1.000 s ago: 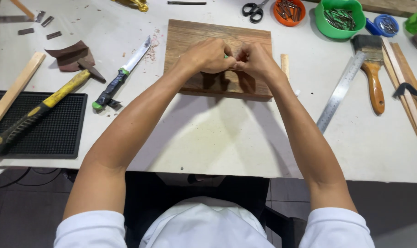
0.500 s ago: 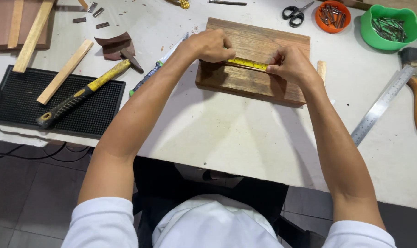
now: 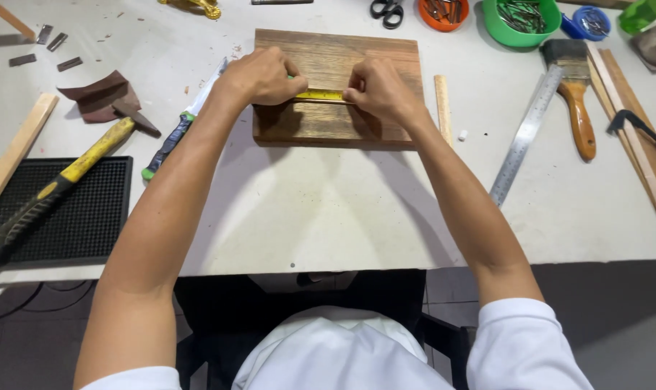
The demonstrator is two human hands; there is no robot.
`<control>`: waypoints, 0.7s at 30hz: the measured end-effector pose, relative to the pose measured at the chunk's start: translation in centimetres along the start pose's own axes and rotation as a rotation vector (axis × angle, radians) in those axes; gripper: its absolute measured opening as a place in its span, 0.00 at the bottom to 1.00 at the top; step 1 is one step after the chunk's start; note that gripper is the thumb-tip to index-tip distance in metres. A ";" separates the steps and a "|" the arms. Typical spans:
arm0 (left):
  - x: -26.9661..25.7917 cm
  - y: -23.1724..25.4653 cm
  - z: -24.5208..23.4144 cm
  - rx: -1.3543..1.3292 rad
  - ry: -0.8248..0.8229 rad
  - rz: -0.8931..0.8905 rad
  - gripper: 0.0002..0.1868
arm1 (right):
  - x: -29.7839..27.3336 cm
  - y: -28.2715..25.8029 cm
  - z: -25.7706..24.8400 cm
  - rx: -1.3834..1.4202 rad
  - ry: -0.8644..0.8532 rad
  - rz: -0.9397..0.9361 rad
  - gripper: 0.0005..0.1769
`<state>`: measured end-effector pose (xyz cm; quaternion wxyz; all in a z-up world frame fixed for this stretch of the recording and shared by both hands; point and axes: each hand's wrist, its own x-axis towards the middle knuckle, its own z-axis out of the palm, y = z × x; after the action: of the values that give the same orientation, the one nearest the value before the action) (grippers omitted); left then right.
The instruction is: Measuring and sanding small wooden pieces at a workbench.
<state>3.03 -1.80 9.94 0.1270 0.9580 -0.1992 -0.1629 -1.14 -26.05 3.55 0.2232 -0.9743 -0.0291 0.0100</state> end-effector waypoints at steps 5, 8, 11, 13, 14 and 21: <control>0.5 -0.2 0.0 0.008 -0.007 0.013 0.18 | 1.2 -2.9 1.4 0.038 0.070 -0.184 0.10; 0.3 -0.2 -0.1 0.008 -0.025 -0.002 0.18 | 2.1 -3.4 3.1 0.074 0.147 -0.340 0.08; 0.4 -0.5 0.0 0.006 -0.009 0.021 0.19 | 2.7 -2.8 4.2 0.165 0.169 -0.418 0.04; -0.2 -0.6 -0.2 0.002 0.007 0.032 0.19 | 2.5 -2.8 4.5 0.212 0.173 -0.465 0.03; -0.7 -0.6 -0.5 -0.011 0.031 0.063 0.20 | 2.2 -2.9 4.3 0.256 0.192 -0.461 0.05; -0.2 -3.3 -0.9 -0.090 -0.029 0.001 0.21 | 1.2 -3.8 3.4 0.298 0.195 -0.422 0.07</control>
<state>4.24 1.37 9.79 0.1669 0.9488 -0.1939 -0.1854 -0.25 -21.03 2.11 0.3629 -0.8995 -0.2079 -0.1265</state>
